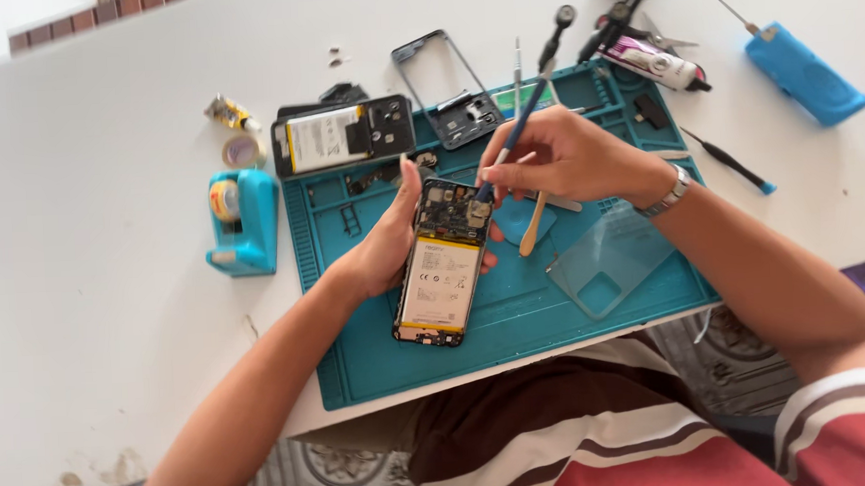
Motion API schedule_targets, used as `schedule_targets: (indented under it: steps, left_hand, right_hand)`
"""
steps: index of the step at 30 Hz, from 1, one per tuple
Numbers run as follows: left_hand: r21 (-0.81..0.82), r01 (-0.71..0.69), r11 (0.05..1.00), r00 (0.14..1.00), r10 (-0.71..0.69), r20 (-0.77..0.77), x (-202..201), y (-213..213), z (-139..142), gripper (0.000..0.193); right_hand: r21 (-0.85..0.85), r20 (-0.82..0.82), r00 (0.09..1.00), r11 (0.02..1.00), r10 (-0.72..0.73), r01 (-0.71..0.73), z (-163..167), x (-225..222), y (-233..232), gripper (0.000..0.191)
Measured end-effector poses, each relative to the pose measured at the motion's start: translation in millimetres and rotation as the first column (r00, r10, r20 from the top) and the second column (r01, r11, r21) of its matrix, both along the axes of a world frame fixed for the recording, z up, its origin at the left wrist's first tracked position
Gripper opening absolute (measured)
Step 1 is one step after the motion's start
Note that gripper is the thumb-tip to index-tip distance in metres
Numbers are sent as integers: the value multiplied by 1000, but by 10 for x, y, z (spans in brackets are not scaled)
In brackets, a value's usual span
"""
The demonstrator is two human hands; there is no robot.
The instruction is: The person repairs a disassembled smartphone on a teal repair mat, using a blue pry tool to work on the exposed motherboard and battery area. They hold the phone steady with one hand while prying and adjusting small internal components, occasionally repositioning the phone and using a wooden spatula tool.
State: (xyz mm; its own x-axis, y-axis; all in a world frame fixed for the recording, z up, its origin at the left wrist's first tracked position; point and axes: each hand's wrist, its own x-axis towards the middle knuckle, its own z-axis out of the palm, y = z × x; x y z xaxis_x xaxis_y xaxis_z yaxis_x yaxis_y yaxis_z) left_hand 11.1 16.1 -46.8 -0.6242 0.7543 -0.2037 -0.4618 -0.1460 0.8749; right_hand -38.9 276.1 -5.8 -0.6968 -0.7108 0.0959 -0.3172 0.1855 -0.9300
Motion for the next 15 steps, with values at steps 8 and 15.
schedule_targets:
  steps: [8,15]
  left_hand:
    - [-60,-36,998,999,33,-40,-1,-40,-60,100]
    - [-80,-35,996,999,34,-14,3,-43,-69,99]
  right_hand:
    - [-18,-76,997,1000,21,-23,9,8,-20,14]
    - [-113,-38,999,993,29,-33,48,25,-25,14]
